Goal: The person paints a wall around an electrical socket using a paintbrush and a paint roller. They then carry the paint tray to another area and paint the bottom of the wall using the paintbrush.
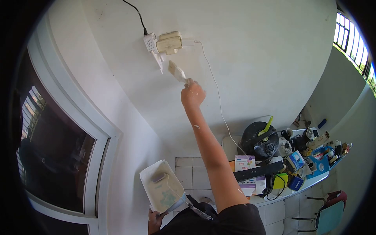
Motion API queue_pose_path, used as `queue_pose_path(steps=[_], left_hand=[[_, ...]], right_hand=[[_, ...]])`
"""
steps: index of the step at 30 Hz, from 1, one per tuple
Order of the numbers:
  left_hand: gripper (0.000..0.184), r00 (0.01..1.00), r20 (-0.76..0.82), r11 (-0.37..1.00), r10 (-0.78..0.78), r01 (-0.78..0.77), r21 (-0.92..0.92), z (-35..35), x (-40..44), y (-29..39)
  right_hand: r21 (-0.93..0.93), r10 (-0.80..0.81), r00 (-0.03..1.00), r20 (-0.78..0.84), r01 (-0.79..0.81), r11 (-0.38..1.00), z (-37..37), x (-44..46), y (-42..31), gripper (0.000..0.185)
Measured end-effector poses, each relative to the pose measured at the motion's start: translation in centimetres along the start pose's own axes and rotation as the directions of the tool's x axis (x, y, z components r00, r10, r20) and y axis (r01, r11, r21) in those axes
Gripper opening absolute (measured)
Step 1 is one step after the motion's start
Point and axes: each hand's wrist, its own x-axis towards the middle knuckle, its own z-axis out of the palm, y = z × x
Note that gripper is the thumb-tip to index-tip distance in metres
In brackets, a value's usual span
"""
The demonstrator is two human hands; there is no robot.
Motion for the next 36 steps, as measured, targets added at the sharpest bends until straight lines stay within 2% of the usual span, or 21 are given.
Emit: queue_pose_path(steps=[3,9,15,18,21,24,27,33,36], left_hand=[[0.059,1.0,-0.01,0.999,-0.007,0.006,-0.053,0.6,-0.7,0.4],[0.056,1.0,0.003,1.0,-0.015,0.015,0.0,-0.1,-0.2,0.0],[0.058,0.999,0.022,0.999,-0.03,0.03,-0.011,0.3,0.4,-0.5],[0.054,0.997,0.059,0.998,-0.05,0.052,-0.024,0.1,0.8,-0.5],[0.058,0.997,0.047,0.998,-0.056,0.056,0.007,0.6,0.7,-0.3],[0.058,0.997,0.051,0.998,-0.051,0.052,-0.018,1.0,0.8,-0.3],[0.057,0.999,0.001,0.998,-0.051,0.051,-0.021,1.1,0.9,-0.3],[0.057,1.0,0.021,0.999,-0.024,0.025,-0.046,0.6,0.5,-0.2],[0.058,0.999,0.036,0.997,-0.021,0.024,-0.072,-0.4,0.9,-0.4]], right_hand=[[-0.115,-0.106,0.994,-0.015,0.103,0.988,-2.0,1.9,-1.5,0.012],[-0.292,-0.277,0.96,0.039,0.276,0.916,-3.9,5.6,-2.9,0.008],[-0.344,-0.335,0.934,0.121,0.356,0.869,-4.8,6.8,-4.4,0.007],[-0.344,-0.369,0.923,0.112,0.384,0.857,-4.3,7.3,-4.5,0.005],[-0.35,-0.332,0.931,0.15,0.365,0.863,-3.9,7.6,-4.6,0.006],[-0.325,-0.231,0.96,0.157,0.271,0.906,-3.8,7.1,-4.8,0.008],[-0.31,-0.137,0.985,0.104,0.163,0.937,-4.1,6.5,-4.6,0.009],[-0.304,0.029,1.0,0.003,-0.027,0.952,-5.6,3.9,-2.0,0.01],[-0.333,0.048,0.998,0.031,-0.035,0.942,-6.1,1.0,-1.1,0.012]])
